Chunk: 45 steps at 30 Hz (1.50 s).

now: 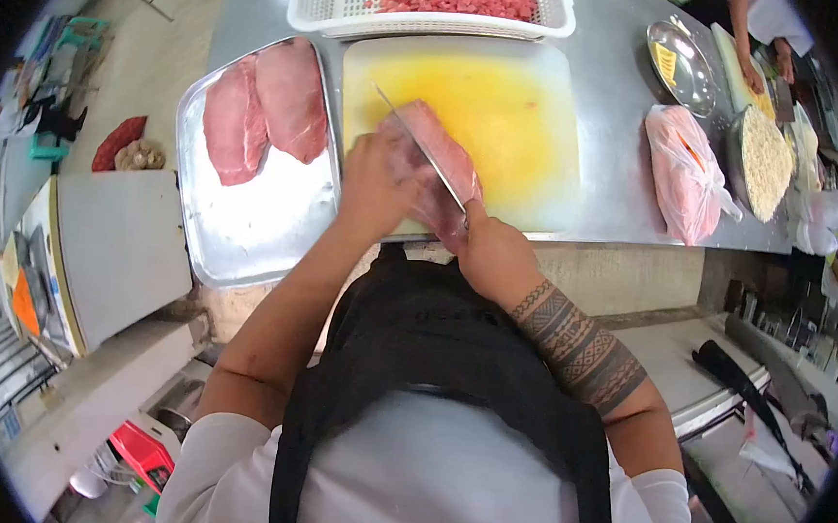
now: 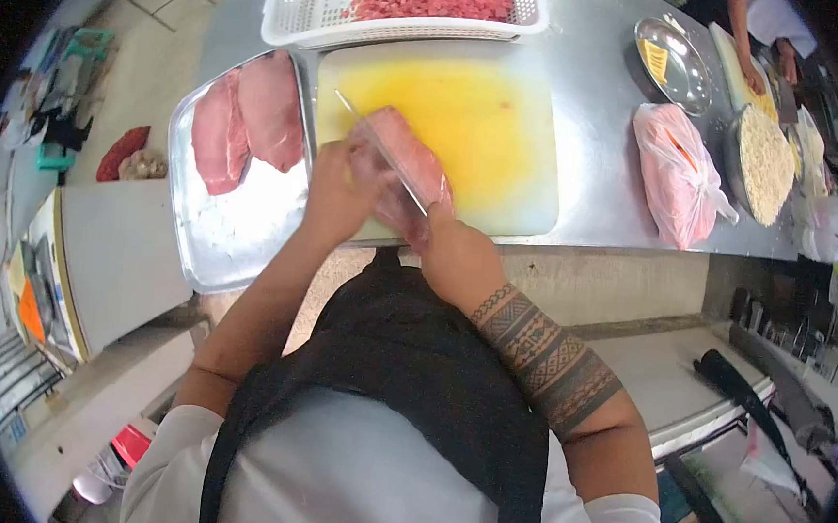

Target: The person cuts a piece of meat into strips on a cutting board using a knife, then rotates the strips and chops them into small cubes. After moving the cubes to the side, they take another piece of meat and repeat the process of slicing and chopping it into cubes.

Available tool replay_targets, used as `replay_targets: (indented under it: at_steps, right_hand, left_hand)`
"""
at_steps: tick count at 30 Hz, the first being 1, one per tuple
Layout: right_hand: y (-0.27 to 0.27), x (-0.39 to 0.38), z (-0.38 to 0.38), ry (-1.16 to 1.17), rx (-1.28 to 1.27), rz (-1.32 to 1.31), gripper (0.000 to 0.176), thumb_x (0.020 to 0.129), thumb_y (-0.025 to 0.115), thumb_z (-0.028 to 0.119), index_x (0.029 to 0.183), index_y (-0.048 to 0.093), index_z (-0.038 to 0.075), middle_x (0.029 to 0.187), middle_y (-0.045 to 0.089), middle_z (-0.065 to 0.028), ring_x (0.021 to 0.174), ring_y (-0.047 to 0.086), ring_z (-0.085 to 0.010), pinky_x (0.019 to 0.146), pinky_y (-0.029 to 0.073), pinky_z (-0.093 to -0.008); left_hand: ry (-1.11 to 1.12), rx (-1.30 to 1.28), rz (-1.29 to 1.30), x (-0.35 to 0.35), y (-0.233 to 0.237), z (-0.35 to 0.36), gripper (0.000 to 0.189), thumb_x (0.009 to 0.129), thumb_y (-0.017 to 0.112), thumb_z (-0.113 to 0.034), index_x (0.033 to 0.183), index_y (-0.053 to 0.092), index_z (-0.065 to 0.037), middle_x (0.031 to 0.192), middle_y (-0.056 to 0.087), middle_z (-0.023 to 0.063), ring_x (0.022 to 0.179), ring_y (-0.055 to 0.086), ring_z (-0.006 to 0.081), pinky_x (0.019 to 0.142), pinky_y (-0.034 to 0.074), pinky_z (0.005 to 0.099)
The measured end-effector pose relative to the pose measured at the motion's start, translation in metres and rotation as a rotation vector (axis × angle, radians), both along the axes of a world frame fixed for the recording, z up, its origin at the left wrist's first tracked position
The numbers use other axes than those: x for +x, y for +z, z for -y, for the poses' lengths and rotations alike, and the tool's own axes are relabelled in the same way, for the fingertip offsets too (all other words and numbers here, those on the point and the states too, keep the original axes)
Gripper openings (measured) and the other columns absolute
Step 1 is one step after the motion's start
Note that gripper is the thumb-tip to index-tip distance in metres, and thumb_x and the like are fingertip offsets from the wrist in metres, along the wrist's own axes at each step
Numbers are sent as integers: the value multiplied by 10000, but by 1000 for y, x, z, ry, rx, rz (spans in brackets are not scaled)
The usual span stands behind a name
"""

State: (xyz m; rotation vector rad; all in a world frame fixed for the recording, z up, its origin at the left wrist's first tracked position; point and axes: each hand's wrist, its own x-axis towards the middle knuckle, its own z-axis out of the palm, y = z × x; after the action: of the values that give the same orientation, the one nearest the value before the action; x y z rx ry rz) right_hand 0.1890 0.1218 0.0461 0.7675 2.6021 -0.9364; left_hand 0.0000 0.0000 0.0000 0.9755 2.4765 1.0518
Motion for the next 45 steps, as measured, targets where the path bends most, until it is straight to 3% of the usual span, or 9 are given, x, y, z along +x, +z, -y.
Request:
replay_targets:
  at_steps: [2, 3, 14, 17, 20, 24, 33, 37, 45]
  right_hand:
    - [-7, -15, -5, 52, -14, -71, 262, 961, 644, 160, 1130, 551, -18, 905, 723, -318, 897, 731, -501, 822, 574, -594]
    - [6, 20, -5, 61, -15, -15, 252, 959, 631, 147, 1128, 553, -23, 906, 723, -320, 897, 731, -502, 822, 574, -594]
    - [59, 32, -15, 168, -64, -50, 260, 942, 559, 97, 1161, 570, -44, 940, 725, -315, 919, 724, -496, 858, 565, -590]
    - [83, 68, -9, 155, -71, 40, 291, 936, 570, 104, 1188, 565, -42, 932, 723, -305, 883, 716, -498, 833, 562, -598]
    - [47, 79, -2, 88, -43, 150, 314, 933, 579, 108, 1214, 555, -30, 918, 721, -302, 872, 710, -499, 806, 559, -607]
    - [6, 48, 2, 19, 35, -11, 324, 924, 594, 103, 1227, 553, -6, 860, 716, -282, 842, 712, -489, 766, 557, -612]
    - [47, 132, 13, -56, 54, 302, 302, 934, 593, 109, 1229, 581, 50, 875, 727, -264, 842, 719, -479, 758, 555, -609]
    - [4, 103, 10, -64, 101, 41, 291, 938, 597, 120, 1222, 589, 56, 894, 734, -252, 858, 717, -483, 764, 555, -603]
    - [56, 29, -11, -86, 55, -159, 334, 901, 696, 123, 1191, 568, 16, 888, 704, -255, 852, 694, -482, 732, 545, -538]
  left_hand:
    - [-92, -140, -224, 3, 10, -2, 767, 757, 931, -262, 1377, 567, 6, 1413, 544, 249, 1253, 566, 473, 1076, 483, 512]
    - [-84, -131, -181, 45, 7, -1, 774, 749, 928, -241, 1379, 557, 10, 1408, 540, 256, 1249, 561, 479, 1071, 483, 516]
    - [-120, -129, -369, 34, -5, -7, 735, 728, 759, -4, 1410, 488, 25, 1397, 517, 289, 1261, 530, 510, 1066, 468, 540]
    - [-118, -220, -259, 31, 6, -11, 753, 746, 826, -53, 1417, 494, 26, 1390, 522, 290, 1246, 540, 504, 1058, 472, 540]
    - [-155, -201, -246, 32, 16, -11, 781, 752, 901, -135, 1408, 508, 23, 1374, 534, 277, 1231, 547, 491, 1050, 474, 542]
    - [-130, -146, -252, 27, 1, -7, 837, 699, 966, -255, 1351, 524, 28, 1359, 532, 244, 1220, 521, 468, 1020, 448, 532]
    - [-142, -40, -235, 28, -6, -1, 826, 705, 962, -293, 1360, 552, -1, 1359, 550, 250, 1257, 530, 471, 1062, 435, 544]
    - [-144, 11, -249, 29, -17, 9, 802, 754, 937, -314, 1391, 555, -12, 1433, 534, 263, 1336, 504, 467, 1120, 419, 550]
    - [-254, 65, -192, 23, -7, 33, 600, 867, 848, -253, 1359, 601, -14, 1439, 575, 252, 1385, 510, 436, 1152, 424, 513]
